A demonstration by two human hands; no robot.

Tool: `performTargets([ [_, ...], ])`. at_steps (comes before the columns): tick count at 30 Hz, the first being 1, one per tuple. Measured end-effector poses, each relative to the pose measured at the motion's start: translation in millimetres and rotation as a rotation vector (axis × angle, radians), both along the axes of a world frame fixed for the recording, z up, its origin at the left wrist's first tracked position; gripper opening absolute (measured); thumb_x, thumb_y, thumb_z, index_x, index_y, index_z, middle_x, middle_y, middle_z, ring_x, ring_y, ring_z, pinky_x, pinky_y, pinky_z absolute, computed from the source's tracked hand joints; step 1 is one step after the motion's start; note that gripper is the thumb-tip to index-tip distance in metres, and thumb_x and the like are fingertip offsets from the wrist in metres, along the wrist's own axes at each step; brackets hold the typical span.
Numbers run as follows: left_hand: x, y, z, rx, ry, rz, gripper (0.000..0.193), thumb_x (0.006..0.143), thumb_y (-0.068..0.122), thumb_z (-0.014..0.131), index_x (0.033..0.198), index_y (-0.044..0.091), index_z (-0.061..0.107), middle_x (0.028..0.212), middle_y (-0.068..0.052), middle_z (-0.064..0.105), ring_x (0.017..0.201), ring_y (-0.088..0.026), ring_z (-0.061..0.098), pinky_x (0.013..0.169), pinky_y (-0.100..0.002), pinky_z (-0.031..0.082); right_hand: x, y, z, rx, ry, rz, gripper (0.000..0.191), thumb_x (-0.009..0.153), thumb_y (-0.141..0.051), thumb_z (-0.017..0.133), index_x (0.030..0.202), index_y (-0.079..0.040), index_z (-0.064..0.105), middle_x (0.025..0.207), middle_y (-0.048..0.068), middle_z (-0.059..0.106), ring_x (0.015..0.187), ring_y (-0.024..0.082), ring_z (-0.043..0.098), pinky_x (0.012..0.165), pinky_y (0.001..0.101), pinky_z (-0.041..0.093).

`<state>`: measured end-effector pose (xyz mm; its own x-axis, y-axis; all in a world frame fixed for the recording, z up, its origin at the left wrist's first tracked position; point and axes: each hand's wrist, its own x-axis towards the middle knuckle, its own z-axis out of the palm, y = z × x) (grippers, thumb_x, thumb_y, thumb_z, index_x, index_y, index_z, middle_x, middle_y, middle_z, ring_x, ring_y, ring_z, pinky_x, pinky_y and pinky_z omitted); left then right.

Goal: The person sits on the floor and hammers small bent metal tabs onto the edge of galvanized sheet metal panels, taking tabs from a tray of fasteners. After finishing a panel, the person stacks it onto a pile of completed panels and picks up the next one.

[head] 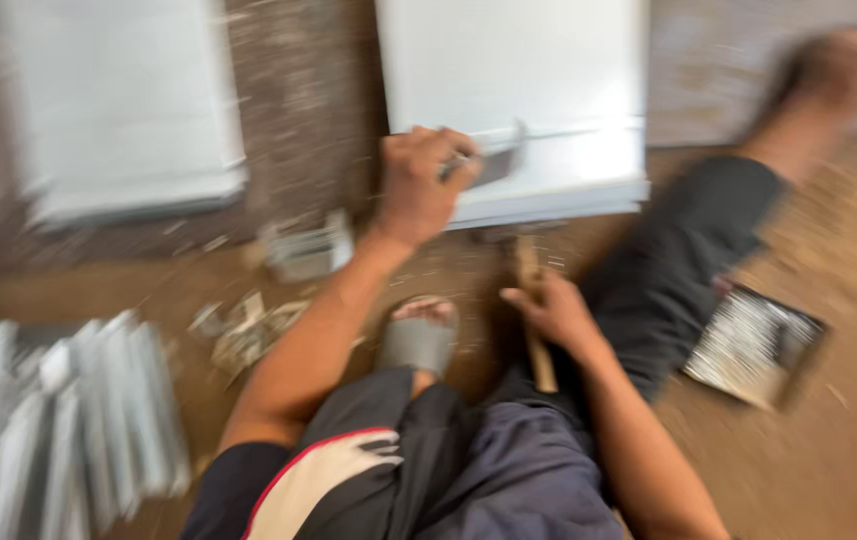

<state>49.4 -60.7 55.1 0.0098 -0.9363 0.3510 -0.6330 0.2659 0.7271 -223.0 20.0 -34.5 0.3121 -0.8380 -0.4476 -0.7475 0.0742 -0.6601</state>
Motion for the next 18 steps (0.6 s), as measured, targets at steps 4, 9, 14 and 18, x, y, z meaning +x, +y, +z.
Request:
performTargets([
  [4, -50.2, -35.6, -15.4, -0.003, -0.147, -0.081, 0.013, 0.082, 0.020, 0.081, 0.090, 0.015, 0.072, 0.084, -0.001, 0.069, 0.094, -0.024, 0.058, 0.090, -0.045, 0.035, -49.9, 23.5, 45.9, -0.140, -0.109, -0.371, 0.036, 0.089, -0.022, 0.077, 0.119, -0.003, 0.067, 0.085, 0.014, 0.069, 0.073, 0.016, 0.064, 0.067, 0.0294, 0.055],
  [9, -51.0, -28.3, -29.2, 0.001, -0.190, -0.085, 0.013, 0.084, 0.021, 0.085, 0.093, 0.017, 0.076, 0.085, 0.000, 0.065, 0.093, -0.021, 0.053, 0.091, -0.041, 0.031, -170.9, 58.7, 88.3, -0.468, -0.216, -0.936, 0.013, 0.105, -0.011, 0.067, 0.113, -0.001, 0.070, 0.098, 0.007, 0.071, 0.086, 0.013, 0.068, 0.078, 0.0266, 0.058],
  [14, -51.4, -36.2, -36.5, 0.155, -0.099, -0.111, 0.005, 0.088, 0.016, 0.081, 0.090, 0.019, 0.077, 0.082, 0.004, 0.065, 0.089, -0.017, 0.054, 0.092, -0.039, 0.030, -250.5, 76.8, 31.5, -0.342, 0.468, -0.801, 0.026, 0.093, -0.012, 0.074, 0.114, 0.002, 0.071, 0.102, 0.018, 0.073, 0.084, 0.025, 0.071, 0.075, 0.0346, 0.058],
  [18, -51.6, -38.7, -32.3, 0.193, -0.077, -0.120, 0.007, 0.086, 0.016, 0.081, 0.090, 0.020, 0.078, 0.081, 0.005, 0.065, 0.089, -0.017, 0.054, 0.090, -0.040, 0.029, -246.1, 86.9, 3.9, -0.493, 0.507, -0.516, 0.021, 0.086, -0.014, 0.074, 0.098, 0.003, 0.076, 0.110, 0.017, 0.075, 0.087, 0.032, 0.073, 0.081, 0.0391, 0.055],
])
